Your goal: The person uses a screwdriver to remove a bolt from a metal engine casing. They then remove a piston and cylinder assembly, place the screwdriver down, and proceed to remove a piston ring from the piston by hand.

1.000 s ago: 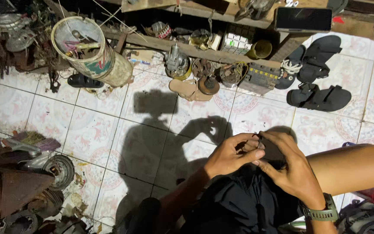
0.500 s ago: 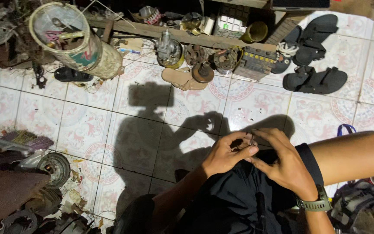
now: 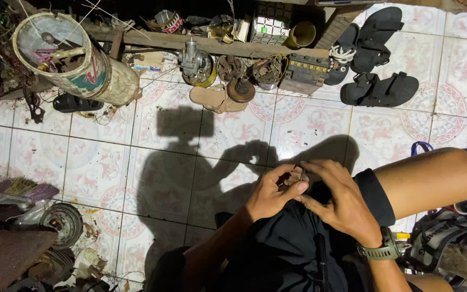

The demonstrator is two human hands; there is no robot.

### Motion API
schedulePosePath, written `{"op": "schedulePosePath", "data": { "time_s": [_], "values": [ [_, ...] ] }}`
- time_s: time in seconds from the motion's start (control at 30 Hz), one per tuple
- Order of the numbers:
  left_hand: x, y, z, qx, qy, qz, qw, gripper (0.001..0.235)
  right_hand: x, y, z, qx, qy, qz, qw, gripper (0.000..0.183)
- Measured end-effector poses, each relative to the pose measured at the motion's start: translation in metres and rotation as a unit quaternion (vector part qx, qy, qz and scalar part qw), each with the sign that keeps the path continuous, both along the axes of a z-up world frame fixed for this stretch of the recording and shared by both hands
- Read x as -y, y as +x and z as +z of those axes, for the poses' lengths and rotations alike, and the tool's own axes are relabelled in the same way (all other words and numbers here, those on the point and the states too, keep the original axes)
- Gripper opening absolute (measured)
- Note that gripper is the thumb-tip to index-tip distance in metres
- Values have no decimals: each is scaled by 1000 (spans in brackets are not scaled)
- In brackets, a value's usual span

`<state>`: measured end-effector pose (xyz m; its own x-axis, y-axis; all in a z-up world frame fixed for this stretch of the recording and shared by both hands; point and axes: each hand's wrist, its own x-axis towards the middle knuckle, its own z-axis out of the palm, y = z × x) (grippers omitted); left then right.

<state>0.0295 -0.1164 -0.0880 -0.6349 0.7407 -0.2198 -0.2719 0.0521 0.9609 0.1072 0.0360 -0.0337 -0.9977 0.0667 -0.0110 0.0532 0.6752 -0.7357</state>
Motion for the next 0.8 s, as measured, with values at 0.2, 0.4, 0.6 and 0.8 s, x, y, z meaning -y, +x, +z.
{"op": "schedulePosePath", "data": {
  "time_s": [0.2,0.4,0.6,0.8],
  "values": [
    [-1,5,-10,59,66,24,996,30,4,-4,5,-18,4,-6,1000,52],
    [-1,-1,-12,162,126,0,979,36,7,-11,7,-32,19,-8,999,57],
    [-5,-10,-2,129,116,28,984,32,12,-20,14,-55,23,-16,998,68],
    [-9,-17,15,119,129,16,984,29,8,-22,11,-110,61,-19,992,55]
  ]
}}
